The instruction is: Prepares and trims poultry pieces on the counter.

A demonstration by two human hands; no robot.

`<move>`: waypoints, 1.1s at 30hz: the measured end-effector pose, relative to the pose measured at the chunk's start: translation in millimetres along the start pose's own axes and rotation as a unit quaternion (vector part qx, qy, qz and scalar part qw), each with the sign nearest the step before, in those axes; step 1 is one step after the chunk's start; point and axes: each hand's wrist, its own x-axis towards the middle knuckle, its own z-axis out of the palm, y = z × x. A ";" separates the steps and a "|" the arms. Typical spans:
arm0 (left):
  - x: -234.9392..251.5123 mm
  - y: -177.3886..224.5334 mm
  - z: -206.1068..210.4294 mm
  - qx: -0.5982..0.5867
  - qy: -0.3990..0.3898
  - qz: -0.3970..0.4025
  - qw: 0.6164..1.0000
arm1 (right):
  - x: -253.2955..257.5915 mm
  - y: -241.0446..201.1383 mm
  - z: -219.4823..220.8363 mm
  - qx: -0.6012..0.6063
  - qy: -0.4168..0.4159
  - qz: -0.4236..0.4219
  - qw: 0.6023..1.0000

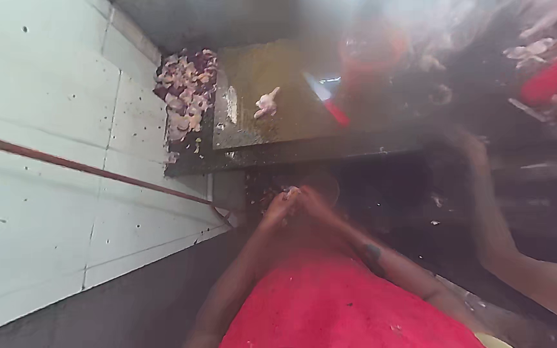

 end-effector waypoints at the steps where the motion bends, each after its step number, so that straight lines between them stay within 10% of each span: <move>1: -4.1 -4.4 -9.5 -0.003 0.001 -0.016 1.000 | -0.9 -6.1 10.3 0.023 -0.011 0.020 0.999; 13: -36.6 -41.2 -90.7 -0.158 -0.084 -0.011 0.984 | -10.4 -27.4 80.9 0.327 -0.121 0.080 0.934; 25: -46.9 -38.7 -133.5 -0.143 -0.152 0.042 0.977 | -10.7 -41.0 100.6 0.147 -0.083 0.007 0.986; 29: -43.4 -49.6 -124.4 -0.166 -0.052 0.029 0.984 | -7.9 -38.4 102.7 -0.138 0.064 -0.077 0.985; 33: -42.9 -52.3 -115.8 -0.151 -0.029 0.024 0.988 | -15.1 -56.2 102.9 -0.250 0.037 -0.112 0.961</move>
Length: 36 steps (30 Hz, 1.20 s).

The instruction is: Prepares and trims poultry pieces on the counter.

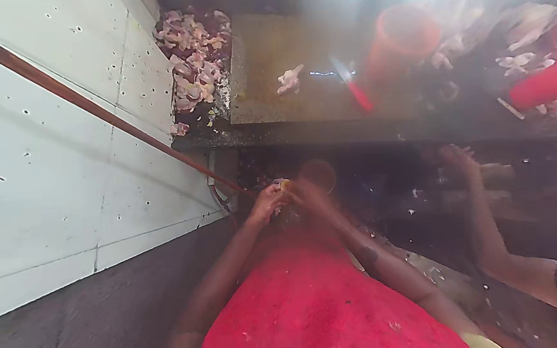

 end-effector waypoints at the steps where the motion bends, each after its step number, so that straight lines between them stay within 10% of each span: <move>1: 1.2 2.0 2.1 0.013 0.010 -0.004 1.000 | 1.8 -2.8 0.3 -0.001 -0.007 0.002 1.000; 18: 34.1 -14.0 6.4 0.143 -0.052 0.010 0.988 | 13.7 32.5 3.7 0.131 -0.064 0.050 0.988; 31: 44.4 28.1 29.3 0.124 -0.098 0.021 0.987 | 16.5 58.4 -19.5 0.571 0.080 0.131 0.806; 36: 52.2 31.0 60.6 0.107 -0.016 0.021 0.994 | 27.0 80.4 -46.7 0.368 -0.031 0.078 0.926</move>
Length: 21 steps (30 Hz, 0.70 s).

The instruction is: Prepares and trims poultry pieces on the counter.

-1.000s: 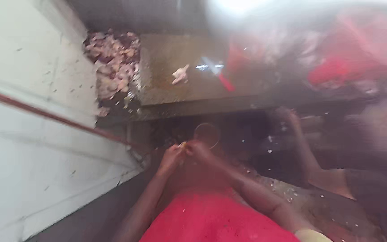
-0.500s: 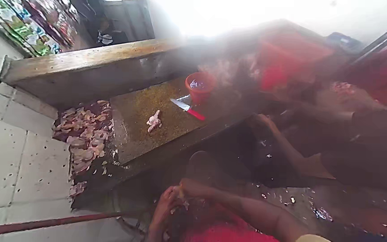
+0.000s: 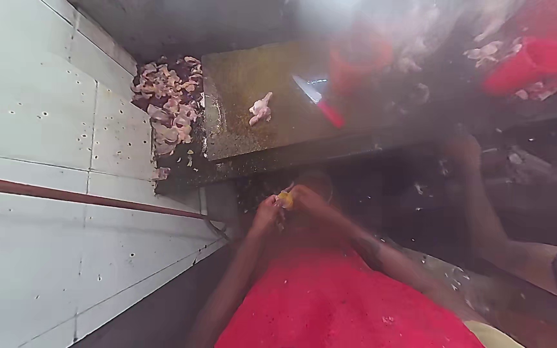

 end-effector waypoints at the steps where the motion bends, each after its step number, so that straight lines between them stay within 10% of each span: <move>1: 1.0 2.9 6.1 -0.008 0.017 0.003 1.000 | -2.1 -10.0 -6.8 -0.084 -0.036 -0.007 0.996; 6: 9.2 2.9 29.7 0.121 0.072 0.039 0.989 | -5.5 -39.2 -3.1 -0.335 -0.073 0.013 0.939; 21: -3.9 -6.0 -16.2 0.325 0.008 -0.039 0.945 | 55.7 -14.0 24.2 -0.425 0.023 0.061 0.903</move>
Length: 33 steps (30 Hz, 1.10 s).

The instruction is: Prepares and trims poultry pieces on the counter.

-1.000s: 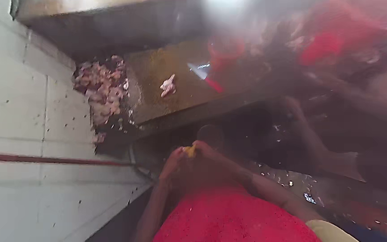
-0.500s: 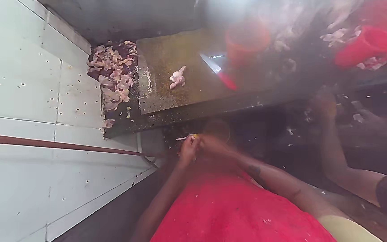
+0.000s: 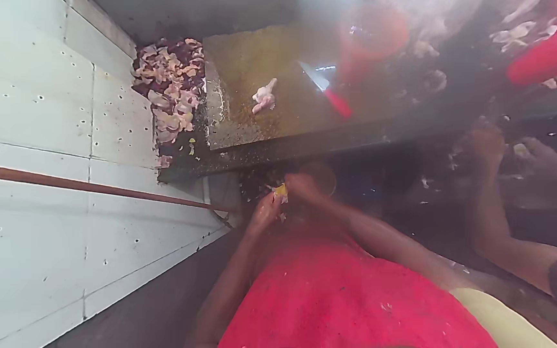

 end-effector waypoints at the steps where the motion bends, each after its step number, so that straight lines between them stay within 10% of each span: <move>1: -0.4 -3.6 -1.8 -0.021 -0.003 -0.008 1.000 | 6.3 -2.3 6.3 -0.003 0.007 0.001 1.000; 14: -22.3 -39.4 -12.5 -0.398 0.051 -0.066 0.914 | -27.5 -29.6 0.5 0.266 -0.152 -0.154 0.939; 26: -19.6 -18.3 -8.5 -0.361 -0.007 -0.064 0.930 | -35.1 -29.7 -4.5 0.018 -0.067 -0.188 0.980; 33: -21.3 -20.9 -9.4 -0.327 -0.072 -0.015 0.942 | -25.2 -5.1 -12.0 0.118 -0.035 -0.118 0.985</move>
